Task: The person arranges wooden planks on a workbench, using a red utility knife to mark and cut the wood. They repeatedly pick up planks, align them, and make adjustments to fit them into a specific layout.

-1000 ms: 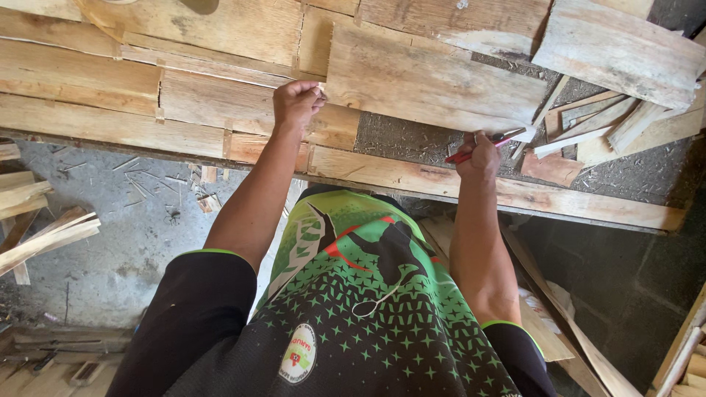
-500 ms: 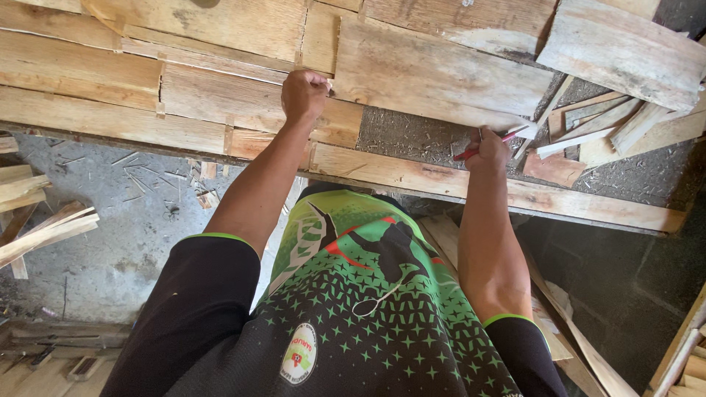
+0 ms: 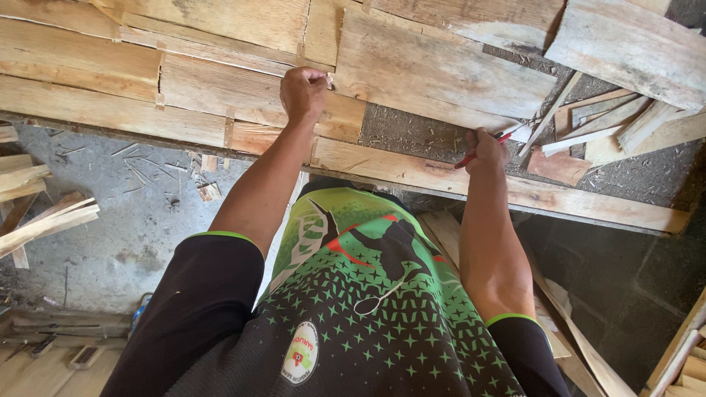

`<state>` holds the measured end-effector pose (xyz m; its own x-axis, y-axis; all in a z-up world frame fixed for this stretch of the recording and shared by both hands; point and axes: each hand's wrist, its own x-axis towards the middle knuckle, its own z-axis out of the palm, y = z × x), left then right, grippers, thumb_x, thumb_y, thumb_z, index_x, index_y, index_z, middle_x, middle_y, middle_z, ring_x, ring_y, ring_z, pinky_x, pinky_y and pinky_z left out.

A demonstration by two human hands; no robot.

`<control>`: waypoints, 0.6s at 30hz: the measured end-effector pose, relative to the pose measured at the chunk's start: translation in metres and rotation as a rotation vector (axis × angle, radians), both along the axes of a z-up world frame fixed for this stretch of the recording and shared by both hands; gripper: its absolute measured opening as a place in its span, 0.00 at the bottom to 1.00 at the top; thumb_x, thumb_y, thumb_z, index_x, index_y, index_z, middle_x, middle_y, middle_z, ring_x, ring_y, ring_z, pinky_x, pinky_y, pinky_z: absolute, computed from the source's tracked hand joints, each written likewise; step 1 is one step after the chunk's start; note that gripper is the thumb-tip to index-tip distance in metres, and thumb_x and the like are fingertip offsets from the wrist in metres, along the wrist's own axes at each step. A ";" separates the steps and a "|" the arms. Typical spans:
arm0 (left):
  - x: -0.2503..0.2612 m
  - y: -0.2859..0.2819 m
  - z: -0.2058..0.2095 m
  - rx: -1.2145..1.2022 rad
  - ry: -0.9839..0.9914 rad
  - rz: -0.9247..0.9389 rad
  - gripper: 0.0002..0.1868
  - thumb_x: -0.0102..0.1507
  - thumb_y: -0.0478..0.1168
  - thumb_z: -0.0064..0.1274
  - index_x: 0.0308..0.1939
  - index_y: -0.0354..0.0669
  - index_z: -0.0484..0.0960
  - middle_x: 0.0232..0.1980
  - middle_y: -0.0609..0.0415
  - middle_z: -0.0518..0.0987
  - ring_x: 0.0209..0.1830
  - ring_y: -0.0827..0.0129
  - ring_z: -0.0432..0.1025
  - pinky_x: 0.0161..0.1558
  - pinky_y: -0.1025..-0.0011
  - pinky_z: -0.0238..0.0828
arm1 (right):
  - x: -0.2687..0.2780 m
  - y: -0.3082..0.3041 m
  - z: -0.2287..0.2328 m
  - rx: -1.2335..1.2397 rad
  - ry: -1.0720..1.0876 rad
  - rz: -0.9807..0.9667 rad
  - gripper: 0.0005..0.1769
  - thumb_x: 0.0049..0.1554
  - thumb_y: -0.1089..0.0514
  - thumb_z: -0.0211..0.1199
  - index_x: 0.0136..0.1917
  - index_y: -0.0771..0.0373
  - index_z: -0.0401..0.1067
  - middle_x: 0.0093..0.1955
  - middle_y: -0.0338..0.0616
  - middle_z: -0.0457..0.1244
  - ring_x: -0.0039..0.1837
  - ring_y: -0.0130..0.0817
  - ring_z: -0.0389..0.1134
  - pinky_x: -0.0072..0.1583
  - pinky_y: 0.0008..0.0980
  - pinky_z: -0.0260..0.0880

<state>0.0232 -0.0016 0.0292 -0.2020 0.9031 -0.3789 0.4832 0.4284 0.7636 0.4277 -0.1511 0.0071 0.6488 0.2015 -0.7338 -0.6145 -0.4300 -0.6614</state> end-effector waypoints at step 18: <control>0.005 -0.003 0.006 -0.083 0.005 0.103 0.05 0.57 0.45 0.68 0.36 0.56 0.90 0.36 0.65 0.88 0.25 0.83 0.77 0.26 0.77 0.69 | -0.008 0.001 0.017 -0.060 -0.030 0.064 0.08 0.60 0.64 0.68 0.51 0.68 0.72 0.44 0.46 0.71 0.40 0.32 0.74 0.34 0.22 0.70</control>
<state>0.0287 -0.0042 0.0350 -0.2943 0.8428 -0.4506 0.4366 0.5380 0.7211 0.4199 -0.1497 0.0242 0.6578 0.1992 -0.7263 -0.5649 -0.5074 -0.6508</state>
